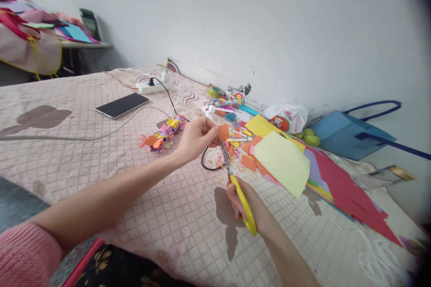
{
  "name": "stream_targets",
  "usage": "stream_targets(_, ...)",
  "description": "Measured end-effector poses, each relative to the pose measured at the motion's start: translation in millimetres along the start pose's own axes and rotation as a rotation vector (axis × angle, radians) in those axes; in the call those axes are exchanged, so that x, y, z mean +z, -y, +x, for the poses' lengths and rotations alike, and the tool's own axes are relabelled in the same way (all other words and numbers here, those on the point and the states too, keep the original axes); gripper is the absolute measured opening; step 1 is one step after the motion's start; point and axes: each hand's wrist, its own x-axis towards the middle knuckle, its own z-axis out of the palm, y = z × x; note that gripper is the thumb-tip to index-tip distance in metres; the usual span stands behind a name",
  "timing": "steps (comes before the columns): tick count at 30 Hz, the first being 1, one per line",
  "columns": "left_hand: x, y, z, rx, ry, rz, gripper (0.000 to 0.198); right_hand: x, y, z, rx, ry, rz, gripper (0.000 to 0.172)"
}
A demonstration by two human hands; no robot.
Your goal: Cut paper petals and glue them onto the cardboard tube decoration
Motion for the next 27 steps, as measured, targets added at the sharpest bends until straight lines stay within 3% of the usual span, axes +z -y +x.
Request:
stream_targets(11,0.2,-3.1,0.5,-0.005,-0.010,0.006,0.020,1.6,-6.8,3.8,0.045,-0.006,-0.053,0.046)
stream_targets(19,0.6,-4.6,-1.8,-0.016,0.013,-0.004,0.020,-1.4,-9.4,1.1,-0.090,0.091,0.067,0.055)
stream_targets(27,0.8,-4.4,-0.8,-0.003,0.014,0.000,0.021,-1.0,-16.2,3.8,-0.110,0.087,0.025,0.055)
